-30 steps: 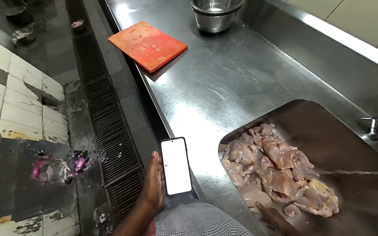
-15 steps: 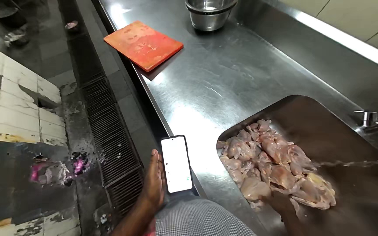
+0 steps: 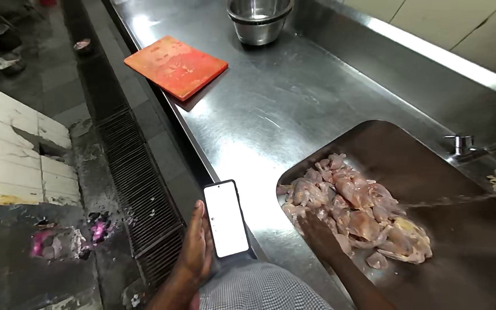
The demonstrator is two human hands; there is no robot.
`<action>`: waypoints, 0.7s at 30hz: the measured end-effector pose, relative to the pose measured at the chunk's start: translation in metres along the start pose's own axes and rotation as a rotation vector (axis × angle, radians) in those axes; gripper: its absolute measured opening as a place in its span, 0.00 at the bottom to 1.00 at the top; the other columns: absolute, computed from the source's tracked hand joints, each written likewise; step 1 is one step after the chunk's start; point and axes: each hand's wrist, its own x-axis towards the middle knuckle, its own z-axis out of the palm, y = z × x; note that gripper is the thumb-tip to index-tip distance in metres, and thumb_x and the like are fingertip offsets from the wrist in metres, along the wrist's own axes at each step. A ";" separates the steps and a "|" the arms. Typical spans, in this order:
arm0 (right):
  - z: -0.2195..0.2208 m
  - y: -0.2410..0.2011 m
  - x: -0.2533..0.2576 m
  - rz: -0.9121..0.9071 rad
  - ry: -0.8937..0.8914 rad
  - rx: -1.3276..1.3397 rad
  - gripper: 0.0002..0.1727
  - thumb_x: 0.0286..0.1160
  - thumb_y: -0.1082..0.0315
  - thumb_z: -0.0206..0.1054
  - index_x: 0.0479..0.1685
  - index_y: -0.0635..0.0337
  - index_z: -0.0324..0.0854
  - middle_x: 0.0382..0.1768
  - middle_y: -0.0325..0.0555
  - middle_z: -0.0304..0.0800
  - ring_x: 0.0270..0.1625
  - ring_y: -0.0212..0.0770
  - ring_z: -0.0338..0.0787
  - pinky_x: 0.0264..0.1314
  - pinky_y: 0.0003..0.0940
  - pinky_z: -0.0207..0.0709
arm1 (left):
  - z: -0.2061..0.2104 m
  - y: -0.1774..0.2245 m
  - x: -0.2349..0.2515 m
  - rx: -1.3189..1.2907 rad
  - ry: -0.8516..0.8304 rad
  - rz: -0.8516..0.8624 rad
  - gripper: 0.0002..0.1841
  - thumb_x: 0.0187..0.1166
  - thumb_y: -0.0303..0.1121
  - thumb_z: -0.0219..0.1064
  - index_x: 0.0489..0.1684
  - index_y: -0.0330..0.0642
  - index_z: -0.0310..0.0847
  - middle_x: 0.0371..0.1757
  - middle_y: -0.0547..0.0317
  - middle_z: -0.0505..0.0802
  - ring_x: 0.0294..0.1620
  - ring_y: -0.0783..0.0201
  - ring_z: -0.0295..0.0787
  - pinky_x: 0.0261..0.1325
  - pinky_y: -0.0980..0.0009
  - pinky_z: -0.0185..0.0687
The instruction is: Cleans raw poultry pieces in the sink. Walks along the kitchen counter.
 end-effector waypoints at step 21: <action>-0.016 0.004 -0.004 0.254 -0.328 0.275 0.48 0.84 0.47 0.63 0.99 0.47 0.39 0.84 0.60 0.73 0.80 0.63 0.80 0.83 0.66 0.68 | -0.037 -0.007 -0.008 -0.644 -0.498 0.110 0.61 0.60 0.11 0.74 0.90 0.61 0.31 0.72 0.36 0.80 0.63 0.33 0.87 0.56 0.37 0.89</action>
